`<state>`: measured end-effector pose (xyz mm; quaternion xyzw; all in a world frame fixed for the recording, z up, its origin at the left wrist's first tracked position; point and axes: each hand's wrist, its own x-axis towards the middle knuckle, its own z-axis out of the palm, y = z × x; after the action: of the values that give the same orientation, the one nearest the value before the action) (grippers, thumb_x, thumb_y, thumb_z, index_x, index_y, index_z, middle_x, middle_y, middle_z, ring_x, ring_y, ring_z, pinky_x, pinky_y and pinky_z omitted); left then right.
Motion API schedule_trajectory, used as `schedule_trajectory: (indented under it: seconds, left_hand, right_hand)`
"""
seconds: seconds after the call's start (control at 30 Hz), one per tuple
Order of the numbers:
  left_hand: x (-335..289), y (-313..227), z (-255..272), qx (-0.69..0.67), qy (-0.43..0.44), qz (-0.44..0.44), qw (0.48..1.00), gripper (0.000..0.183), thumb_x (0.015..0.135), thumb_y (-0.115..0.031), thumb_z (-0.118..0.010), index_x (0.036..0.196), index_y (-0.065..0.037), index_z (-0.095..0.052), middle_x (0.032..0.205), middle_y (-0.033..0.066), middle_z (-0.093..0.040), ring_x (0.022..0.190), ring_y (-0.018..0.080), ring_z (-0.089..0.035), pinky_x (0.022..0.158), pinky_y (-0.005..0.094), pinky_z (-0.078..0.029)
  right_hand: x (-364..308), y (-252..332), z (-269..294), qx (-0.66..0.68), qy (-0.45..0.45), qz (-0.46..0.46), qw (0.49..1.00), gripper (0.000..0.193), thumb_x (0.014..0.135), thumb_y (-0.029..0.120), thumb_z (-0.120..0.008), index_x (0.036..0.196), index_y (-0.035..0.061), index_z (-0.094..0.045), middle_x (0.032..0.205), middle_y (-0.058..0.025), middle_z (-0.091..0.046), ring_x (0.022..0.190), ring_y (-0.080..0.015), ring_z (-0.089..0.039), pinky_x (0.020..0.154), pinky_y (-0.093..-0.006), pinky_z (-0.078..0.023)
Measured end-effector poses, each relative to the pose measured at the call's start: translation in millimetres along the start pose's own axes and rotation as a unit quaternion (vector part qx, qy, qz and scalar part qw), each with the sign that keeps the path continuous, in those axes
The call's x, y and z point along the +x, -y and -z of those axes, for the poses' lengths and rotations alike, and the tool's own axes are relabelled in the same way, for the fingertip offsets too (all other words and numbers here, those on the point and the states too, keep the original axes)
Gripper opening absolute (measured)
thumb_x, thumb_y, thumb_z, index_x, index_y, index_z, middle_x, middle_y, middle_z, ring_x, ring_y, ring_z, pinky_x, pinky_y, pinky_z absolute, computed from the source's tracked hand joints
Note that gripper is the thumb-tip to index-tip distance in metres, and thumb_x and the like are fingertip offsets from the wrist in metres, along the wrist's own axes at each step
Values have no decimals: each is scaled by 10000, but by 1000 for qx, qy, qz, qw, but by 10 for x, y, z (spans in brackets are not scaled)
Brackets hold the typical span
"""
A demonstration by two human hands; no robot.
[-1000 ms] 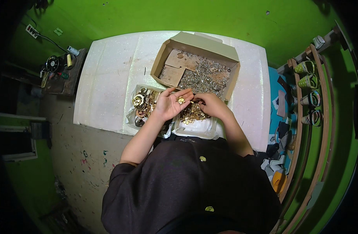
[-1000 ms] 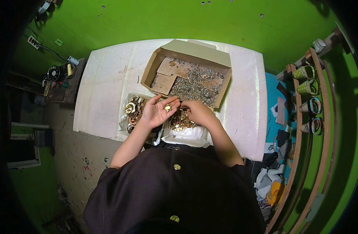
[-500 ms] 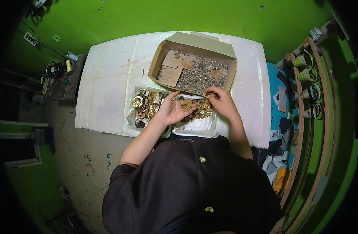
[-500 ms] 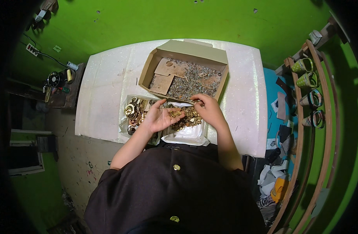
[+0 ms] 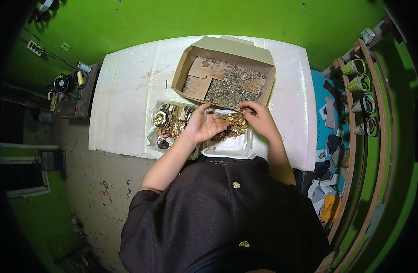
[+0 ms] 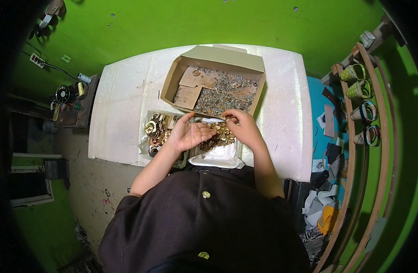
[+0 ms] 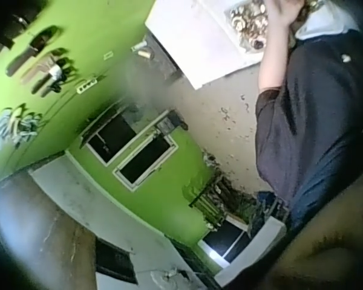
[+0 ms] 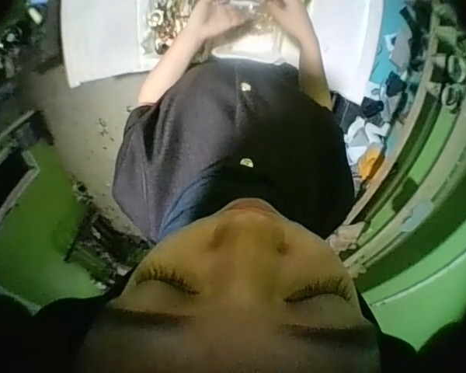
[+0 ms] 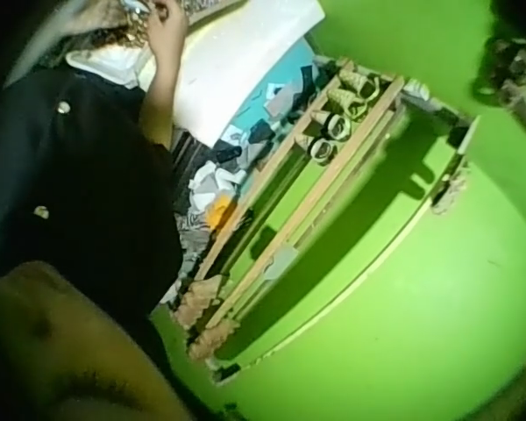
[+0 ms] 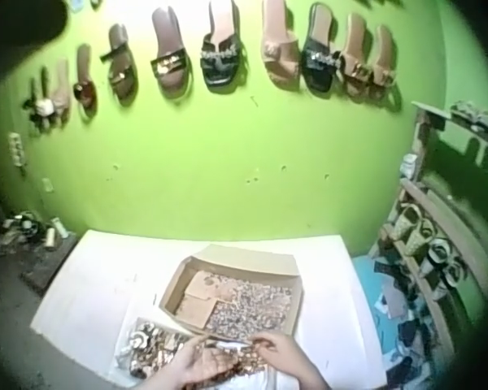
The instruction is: Sorting and inspecting small gold-colored metal shoe buckles or eyelets from a large container into smaller trays.
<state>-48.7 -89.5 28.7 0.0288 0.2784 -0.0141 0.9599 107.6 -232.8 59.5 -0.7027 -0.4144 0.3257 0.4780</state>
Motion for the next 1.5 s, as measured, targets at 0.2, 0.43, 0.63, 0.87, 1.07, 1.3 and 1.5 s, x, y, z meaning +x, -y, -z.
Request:
schedule_trajectory:
  seconds: [0.2,0.43,0.63,0.87,1.07,1.3,1.5]
  left_hand:
    - [-112,-27,-17,9,6,-20,1000,732,882,-422,-323,1264,175,-144,1322,344,-187,1214,428,-289,1001,469,-284]
    - [-316,-235,-118,71,91,-63,991,548,884,-376,-318,1289,-7,-317,1301,171,-383,1192,262,-394,944,483,-347]
    - [-293,-532,-36,65,123,-152,979,435,876,-351,-352,1183,-55,-442,1125,101,-527,1057,231,-504,891,480,-391]
    - [-90,-637,-66,93,100,-261,956,342,895,-298,-374,1151,-81,-438,1018,86,-559,958,215,-549,841,426,-446]
    - [219,-752,-114,105,89,-275,951,318,896,-282,-395,1133,-82,-464,1023,86,-562,973,206,-544,877,424,-432]
    - [333,-740,48,104,-21,-171,980,416,867,-382,-379,1181,-115,-438,1160,90,-496,1103,201,-439,906,481,-323]
    - [364,-757,192,78,11,-148,986,469,859,-441,-371,1223,-146,-402,1231,86,-438,1152,196,-386,996,499,-143]
  right_hand:
    - [-6,-66,17,25,-25,23,999,239,735,18,-498,955,-4,-589,796,-100,-604,685,-135,-555,674,-253,-451]
    - [14,-104,162,41,-31,-25,998,229,755,12,-486,956,-4,-594,775,-59,-602,676,-93,-535,649,-229,-436]
    - [141,-91,245,71,-77,-17,994,158,805,13,-512,945,-8,-583,653,59,-468,566,-7,-382,511,-159,-315]
    - [516,-90,249,18,-94,28,995,186,750,16,-522,922,-8,-588,743,-59,-578,660,-107,-534,622,-242,-435]
    - [892,-280,141,-210,1,38,977,204,708,13,-515,882,39,-617,866,-144,-608,757,-251,-591,696,-334,-463]
    - [1098,-608,-84,-277,227,-63,932,255,664,6,-532,879,56,-658,817,-148,-635,747,-277,-620,682,-354,-480]
    - [1126,-688,-74,-298,209,-29,931,303,638,-45,-512,894,44,-648,870,-162,-623,827,-290,-601,750,-358,-468]
